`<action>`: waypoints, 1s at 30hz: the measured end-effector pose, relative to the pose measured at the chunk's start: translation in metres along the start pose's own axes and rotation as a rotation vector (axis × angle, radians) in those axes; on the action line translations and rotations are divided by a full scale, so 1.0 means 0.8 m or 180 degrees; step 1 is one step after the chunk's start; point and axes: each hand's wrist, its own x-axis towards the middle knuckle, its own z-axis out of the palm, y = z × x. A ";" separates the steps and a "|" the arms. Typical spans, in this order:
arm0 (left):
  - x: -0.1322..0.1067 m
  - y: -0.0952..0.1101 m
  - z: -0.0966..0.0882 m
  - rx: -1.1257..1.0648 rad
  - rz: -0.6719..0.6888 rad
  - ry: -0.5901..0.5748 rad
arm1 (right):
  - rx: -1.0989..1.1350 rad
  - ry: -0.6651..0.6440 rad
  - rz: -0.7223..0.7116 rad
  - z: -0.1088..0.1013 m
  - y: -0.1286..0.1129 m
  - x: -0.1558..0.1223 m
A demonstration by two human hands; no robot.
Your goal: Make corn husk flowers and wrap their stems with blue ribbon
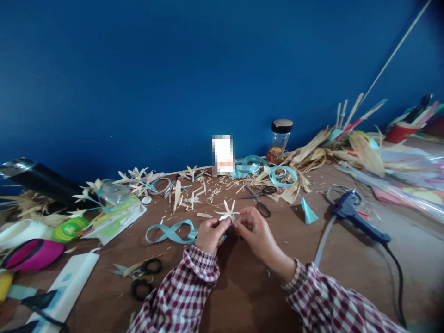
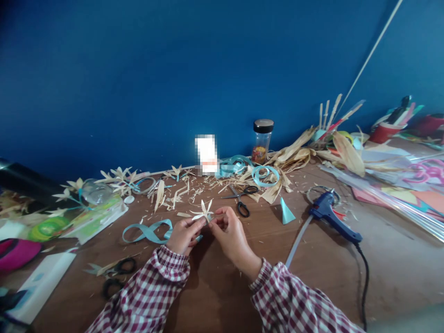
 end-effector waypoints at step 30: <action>-0.002 0.002 -0.002 0.0251 0.0054 -0.0104 | -0.0382 0.0102 -0.0118 -0.001 0.000 -0.001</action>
